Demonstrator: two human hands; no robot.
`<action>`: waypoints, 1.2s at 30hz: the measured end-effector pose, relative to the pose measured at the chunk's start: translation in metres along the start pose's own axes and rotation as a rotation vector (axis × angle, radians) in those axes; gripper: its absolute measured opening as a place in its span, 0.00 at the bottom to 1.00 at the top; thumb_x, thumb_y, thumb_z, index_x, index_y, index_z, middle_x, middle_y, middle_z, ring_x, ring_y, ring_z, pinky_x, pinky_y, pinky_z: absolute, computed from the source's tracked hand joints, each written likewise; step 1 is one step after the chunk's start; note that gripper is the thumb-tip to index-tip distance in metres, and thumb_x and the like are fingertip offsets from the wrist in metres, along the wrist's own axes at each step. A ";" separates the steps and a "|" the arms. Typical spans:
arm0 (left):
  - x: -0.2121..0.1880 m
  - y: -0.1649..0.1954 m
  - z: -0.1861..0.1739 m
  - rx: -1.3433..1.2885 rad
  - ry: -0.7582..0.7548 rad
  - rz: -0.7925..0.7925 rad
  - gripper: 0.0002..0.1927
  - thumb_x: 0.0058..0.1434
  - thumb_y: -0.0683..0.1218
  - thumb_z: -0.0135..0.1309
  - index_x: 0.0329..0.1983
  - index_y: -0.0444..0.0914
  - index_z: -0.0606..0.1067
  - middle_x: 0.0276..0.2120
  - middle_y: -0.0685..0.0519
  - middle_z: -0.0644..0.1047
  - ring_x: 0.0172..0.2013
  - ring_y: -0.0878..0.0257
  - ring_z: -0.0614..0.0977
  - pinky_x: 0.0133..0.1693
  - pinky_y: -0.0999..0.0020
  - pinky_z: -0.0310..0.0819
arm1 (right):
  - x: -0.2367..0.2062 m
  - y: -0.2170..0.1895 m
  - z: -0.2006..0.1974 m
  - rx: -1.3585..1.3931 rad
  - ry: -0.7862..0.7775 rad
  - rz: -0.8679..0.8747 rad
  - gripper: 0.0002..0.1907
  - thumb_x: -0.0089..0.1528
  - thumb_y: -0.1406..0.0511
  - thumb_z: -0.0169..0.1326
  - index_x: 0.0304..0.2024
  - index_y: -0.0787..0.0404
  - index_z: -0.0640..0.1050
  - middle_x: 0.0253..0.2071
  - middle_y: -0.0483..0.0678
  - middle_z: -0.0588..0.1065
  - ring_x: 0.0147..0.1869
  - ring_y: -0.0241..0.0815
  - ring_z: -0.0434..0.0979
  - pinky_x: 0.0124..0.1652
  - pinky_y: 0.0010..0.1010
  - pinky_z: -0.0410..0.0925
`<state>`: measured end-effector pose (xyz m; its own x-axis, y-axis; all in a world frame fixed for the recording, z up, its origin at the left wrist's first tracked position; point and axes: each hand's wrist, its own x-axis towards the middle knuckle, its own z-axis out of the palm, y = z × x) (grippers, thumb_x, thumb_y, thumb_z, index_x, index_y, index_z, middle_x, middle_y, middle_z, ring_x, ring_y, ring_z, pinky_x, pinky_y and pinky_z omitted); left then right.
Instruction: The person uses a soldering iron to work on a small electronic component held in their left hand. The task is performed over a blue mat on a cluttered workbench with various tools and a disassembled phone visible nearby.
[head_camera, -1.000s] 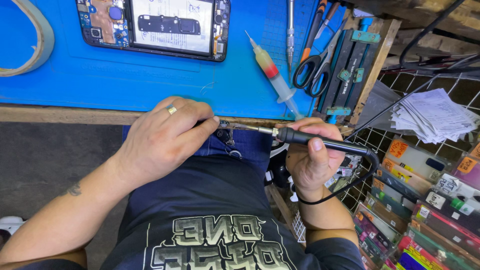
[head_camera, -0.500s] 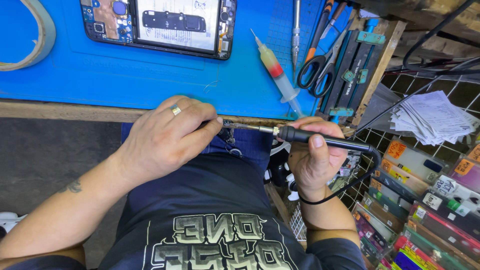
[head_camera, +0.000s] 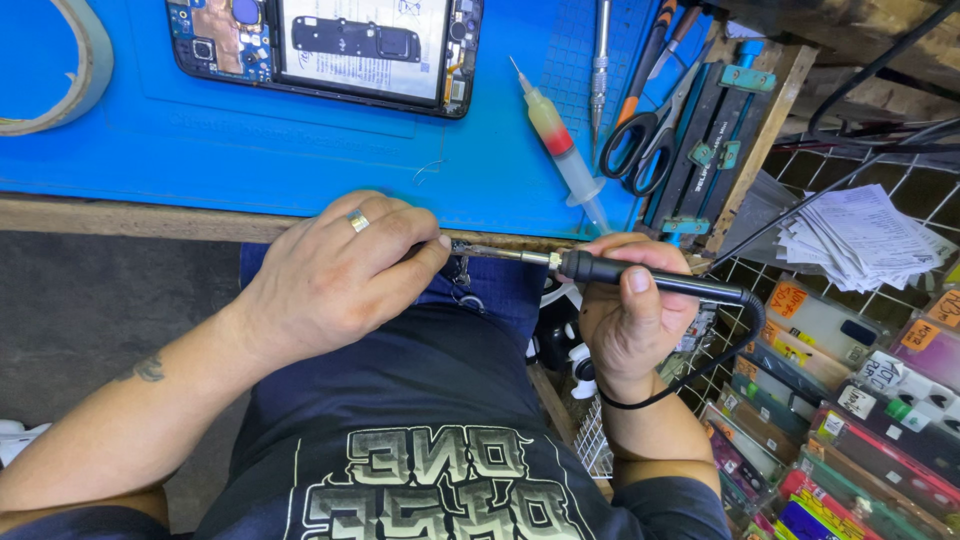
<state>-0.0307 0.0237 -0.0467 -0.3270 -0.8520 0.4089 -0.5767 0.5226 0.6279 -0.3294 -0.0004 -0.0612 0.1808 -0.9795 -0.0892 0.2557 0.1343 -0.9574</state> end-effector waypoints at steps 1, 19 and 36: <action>0.000 0.000 0.000 0.001 -0.001 -0.002 0.10 0.57 0.39 0.61 0.41 0.31 0.78 0.41 0.49 0.75 0.42 0.55 0.80 0.43 0.63 0.77 | 0.000 0.000 0.000 0.000 0.001 0.001 0.12 0.72 0.64 0.56 0.49 0.70 0.74 0.43 0.63 0.75 0.42 0.51 0.80 0.45 0.41 0.78; 0.000 -0.002 0.000 0.013 0.010 0.025 0.10 0.57 0.39 0.60 0.42 0.30 0.78 0.43 0.48 0.75 0.43 0.54 0.80 0.45 0.62 0.78 | 0.000 0.001 0.004 -0.026 0.031 -0.014 0.12 0.72 0.64 0.56 0.47 0.69 0.74 0.42 0.62 0.75 0.40 0.52 0.80 0.42 0.42 0.79; -0.002 -0.003 0.001 0.011 -0.007 0.033 0.10 0.58 0.39 0.59 0.42 0.30 0.78 0.43 0.47 0.76 0.43 0.55 0.80 0.49 0.60 0.78 | -0.001 0.004 0.003 -0.010 0.054 -0.052 0.11 0.71 0.63 0.56 0.48 0.67 0.74 0.41 0.62 0.75 0.39 0.50 0.78 0.39 0.41 0.78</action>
<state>-0.0294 0.0237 -0.0502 -0.3516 -0.8344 0.4245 -0.5739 0.5503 0.6064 -0.3256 0.0011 -0.0640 0.1160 -0.9918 -0.0532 0.2535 0.0813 -0.9639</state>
